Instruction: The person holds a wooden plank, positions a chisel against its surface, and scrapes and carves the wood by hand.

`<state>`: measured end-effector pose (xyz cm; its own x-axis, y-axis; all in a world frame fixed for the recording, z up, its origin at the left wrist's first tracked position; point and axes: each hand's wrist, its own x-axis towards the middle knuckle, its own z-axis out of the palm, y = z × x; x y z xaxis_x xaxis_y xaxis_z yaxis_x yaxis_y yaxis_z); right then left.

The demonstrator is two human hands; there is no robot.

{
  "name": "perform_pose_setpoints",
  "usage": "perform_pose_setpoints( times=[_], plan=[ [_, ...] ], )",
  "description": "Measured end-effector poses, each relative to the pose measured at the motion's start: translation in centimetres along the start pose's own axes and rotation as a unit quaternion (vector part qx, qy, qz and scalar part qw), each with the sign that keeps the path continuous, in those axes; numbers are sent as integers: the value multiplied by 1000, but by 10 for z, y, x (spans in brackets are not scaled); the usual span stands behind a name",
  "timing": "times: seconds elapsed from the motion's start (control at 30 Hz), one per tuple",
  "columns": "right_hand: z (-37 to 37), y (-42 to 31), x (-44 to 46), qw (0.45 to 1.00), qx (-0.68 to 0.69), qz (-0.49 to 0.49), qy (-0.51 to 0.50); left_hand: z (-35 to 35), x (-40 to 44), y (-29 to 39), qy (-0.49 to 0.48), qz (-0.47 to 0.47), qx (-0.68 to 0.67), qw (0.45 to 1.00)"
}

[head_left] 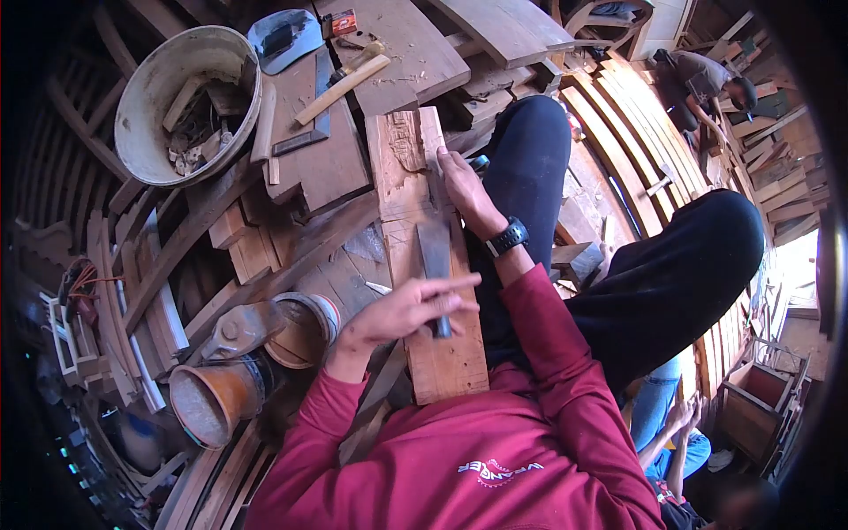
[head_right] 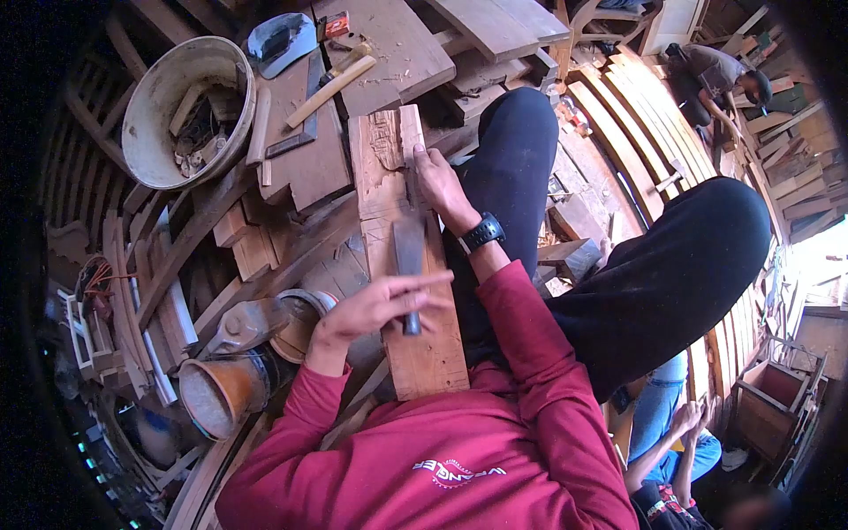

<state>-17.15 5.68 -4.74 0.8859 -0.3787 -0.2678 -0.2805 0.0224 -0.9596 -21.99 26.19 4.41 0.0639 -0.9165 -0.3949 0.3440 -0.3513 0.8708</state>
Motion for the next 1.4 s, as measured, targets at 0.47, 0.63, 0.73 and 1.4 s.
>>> perform_pose_setpoints(
  times=[0.47, 0.63, 0.73, 1.4],
  plan=[
    [0, 2, 4, 1000, -12, -2, 5, -7, -1, 0, 55, 31, -10, 998],
    [1, -8, -5, 1000, -3, 2, 1, 0, -8, -9, -102, -106, 34, 989],
    [-2, -8, -4, 1000, -4, 5, -1, -1, -5, -17, -92, -29, 69, 993],
    [0, -8, -6, 1000, 18, -9, 7, -4, -2, 0, -17, -21, 14, 1000]
  ],
)
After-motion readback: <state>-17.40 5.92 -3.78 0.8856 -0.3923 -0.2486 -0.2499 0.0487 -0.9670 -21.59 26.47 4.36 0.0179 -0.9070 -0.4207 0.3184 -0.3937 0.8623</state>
